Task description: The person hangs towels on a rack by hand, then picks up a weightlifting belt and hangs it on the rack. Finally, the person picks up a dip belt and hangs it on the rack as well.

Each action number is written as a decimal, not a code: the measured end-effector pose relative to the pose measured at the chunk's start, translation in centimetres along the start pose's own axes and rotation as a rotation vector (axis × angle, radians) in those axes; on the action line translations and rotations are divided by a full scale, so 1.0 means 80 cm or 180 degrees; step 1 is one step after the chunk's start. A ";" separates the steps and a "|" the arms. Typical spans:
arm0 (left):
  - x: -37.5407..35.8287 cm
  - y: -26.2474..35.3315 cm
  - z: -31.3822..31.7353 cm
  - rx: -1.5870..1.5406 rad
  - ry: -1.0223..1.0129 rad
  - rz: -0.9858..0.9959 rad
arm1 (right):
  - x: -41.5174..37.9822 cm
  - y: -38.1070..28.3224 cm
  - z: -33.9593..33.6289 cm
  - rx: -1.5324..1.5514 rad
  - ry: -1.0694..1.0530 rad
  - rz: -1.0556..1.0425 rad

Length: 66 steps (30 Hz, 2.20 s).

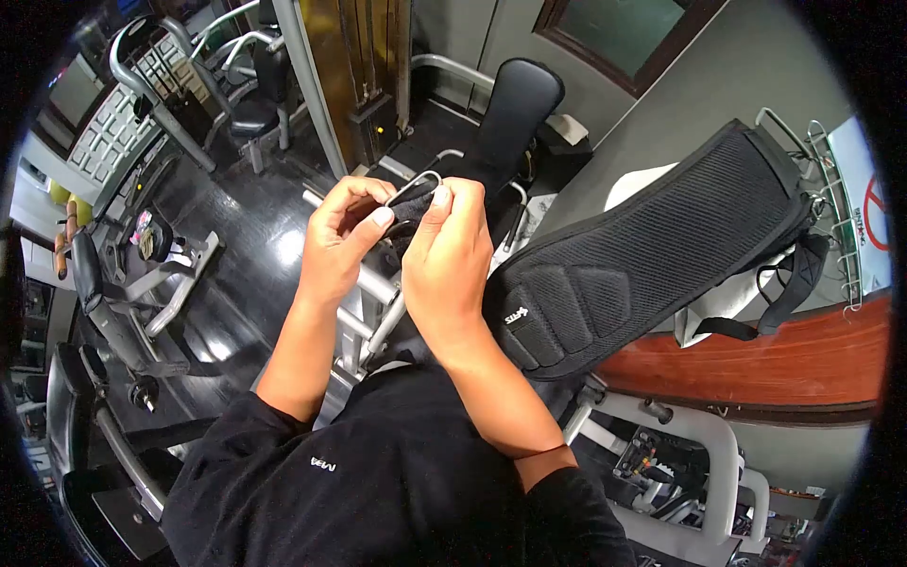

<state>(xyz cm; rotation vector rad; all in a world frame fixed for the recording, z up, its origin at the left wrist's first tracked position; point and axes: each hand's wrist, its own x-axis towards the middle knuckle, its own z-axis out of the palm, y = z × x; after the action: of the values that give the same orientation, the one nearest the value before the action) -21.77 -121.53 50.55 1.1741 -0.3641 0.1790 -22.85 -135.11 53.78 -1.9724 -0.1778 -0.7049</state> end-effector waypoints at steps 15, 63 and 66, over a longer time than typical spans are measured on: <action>0.009 0.101 0.196 0.0522 -0.0530 0.0520 | 0.028 -0.055 -0.184 0.0913 0.0673 -0.0500; 0.133 -0.018 0.698 0.0462 -0.1021 0.1241 | 0.188 0.103 -0.633 0.0033 0.2282 -0.0345; 0.139 -0.017 0.704 0.0645 -0.0707 0.1274 | 0.199 0.100 -0.632 0.0028 0.2276 -0.0199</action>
<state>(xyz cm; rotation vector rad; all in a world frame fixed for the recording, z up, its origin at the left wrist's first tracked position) -21.43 -174.62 72.49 1.3153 -0.7920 0.4438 -26.80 -184.83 73.36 -1.5973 0.1919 -1.3930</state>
